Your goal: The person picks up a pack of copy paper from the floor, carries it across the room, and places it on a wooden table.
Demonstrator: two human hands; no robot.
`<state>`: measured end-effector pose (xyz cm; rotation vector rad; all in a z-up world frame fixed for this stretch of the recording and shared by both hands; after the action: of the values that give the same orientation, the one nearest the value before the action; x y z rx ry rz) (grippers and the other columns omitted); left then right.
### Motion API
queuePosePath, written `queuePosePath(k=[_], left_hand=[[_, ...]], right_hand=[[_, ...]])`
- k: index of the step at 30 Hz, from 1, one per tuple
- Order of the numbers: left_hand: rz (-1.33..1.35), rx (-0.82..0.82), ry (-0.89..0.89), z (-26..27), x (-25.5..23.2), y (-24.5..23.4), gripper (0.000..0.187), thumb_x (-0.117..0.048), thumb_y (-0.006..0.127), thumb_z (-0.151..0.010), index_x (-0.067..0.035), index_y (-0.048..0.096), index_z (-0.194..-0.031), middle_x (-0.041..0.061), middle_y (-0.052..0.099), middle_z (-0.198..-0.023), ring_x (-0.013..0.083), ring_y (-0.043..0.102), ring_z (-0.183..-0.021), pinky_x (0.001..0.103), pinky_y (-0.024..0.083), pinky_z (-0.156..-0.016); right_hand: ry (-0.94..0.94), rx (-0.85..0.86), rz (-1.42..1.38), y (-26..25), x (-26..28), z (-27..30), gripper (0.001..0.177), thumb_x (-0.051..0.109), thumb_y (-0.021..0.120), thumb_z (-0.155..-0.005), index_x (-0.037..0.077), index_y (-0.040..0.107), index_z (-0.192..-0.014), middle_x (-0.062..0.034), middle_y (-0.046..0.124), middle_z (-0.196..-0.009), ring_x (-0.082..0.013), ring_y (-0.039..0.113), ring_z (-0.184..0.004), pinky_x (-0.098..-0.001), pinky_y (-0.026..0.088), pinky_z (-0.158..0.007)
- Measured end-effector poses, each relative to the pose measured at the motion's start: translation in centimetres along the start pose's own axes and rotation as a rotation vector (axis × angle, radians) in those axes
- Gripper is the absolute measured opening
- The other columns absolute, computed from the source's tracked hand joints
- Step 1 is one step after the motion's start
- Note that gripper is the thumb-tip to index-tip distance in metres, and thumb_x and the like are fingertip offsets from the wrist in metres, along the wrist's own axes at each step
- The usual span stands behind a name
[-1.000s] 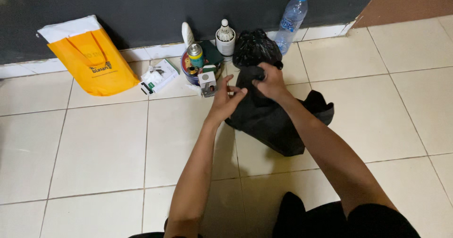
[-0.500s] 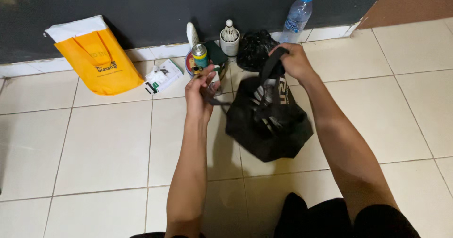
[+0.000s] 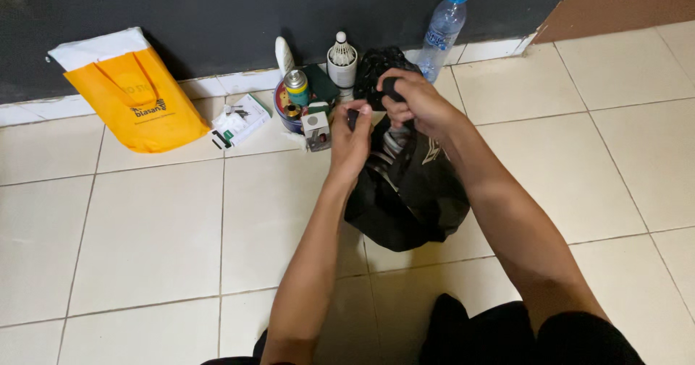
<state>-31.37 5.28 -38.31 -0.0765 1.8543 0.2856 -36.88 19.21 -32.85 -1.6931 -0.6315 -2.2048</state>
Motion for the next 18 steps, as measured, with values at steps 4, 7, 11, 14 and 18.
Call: queuePosePath(k=[4, 7, 11, 14, 18], left_hand=[[0.189, -0.028, -0.300, 0.1, 3.5, 0.4, 0.010, -0.017, 0.056, -0.099, -0.012, 0.053, -0.107, 0.004, 0.058, -0.087, 0.0086, 0.050, -0.065, 0.024, 0.039, -0.054], [0.045, -0.086, -0.055, -0.4, 2.5, 0.7, 0.011, -0.005, 0.065, -0.097, -0.004, 0.055, -0.102, 0.003, 0.059, -0.089, 0.0087, 0.053, -0.073, 0.026, 0.044, -0.062], [0.249, 0.008, -0.234, 0.8, 2.1, 1.9, 0.016, 0.002, 0.064, -0.090, 0.001, 0.063, -0.106, 0.004, 0.066, -0.082, 0.0099, 0.058, -0.064, 0.026, 0.046, -0.056], [0.411, 0.165, -0.214, 1.9, 1.2, 2.9, 0.029, 0.005, 0.066, -0.091, 0.002, 0.065, -0.120, 0.004, 0.068, -0.089, 0.0079, 0.063, -0.075, 0.023, 0.051, -0.067], [0.324, 0.093, -0.249, 2.2, 1.9, 3.0, 0.018, 0.002, 0.072, -0.093, 0.003, 0.070, -0.110, 0.005, 0.073, -0.087, 0.0092, 0.067, -0.071, 0.022, 0.055, -0.067]], right_hand=[[-0.016, -0.053, 0.009, 0.2, -1.6, -0.3, 0.039, 0.011, 0.043, -0.090, 0.007, 0.044, -0.129, 0.0021, 0.045, -0.075, -0.0080, 0.038, -0.057, -0.0281, 0.041, -0.055], [0.022, -0.099, 0.120, 0.7, -3.2, -0.4, 0.046, 0.017, 0.049, -0.092, 0.007, 0.036, -0.134, -0.0027, 0.048, -0.083, -0.0105, 0.044, -0.059, -0.0289, 0.042, -0.055], [0.119, -0.103, 0.182, 0.6, -5.8, -1.0, 0.054, 0.024, 0.050, -0.090, 0.013, 0.031, -0.139, -0.0072, 0.052, -0.088, -0.0136, 0.051, -0.060, -0.0298, 0.045, -0.053], [0.029, -0.240, 0.137, -1.2, -6.7, -1.4, 0.055, 0.025, 0.054, -0.087, 0.010, 0.034, -0.136, -0.0102, 0.055, -0.090, -0.0146, 0.053, -0.061, -0.0309, 0.042, -0.050], [0.050, -0.204, 0.036, -1.5, -7.8, -1.7, 0.050, 0.026, 0.052, -0.089, 0.010, 0.040, -0.135, -0.0059, 0.055, -0.095, -0.0120, 0.054, -0.067, -0.0292, 0.044, -0.051]])
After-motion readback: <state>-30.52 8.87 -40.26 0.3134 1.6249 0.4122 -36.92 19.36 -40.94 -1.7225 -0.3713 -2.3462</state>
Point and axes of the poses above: each hand's wrist, its own z-axis away from the middle knuckle, its own y-axis out of the palm, x = y × z, the point moved 6 cm from there along -z, towards the middle knuckle
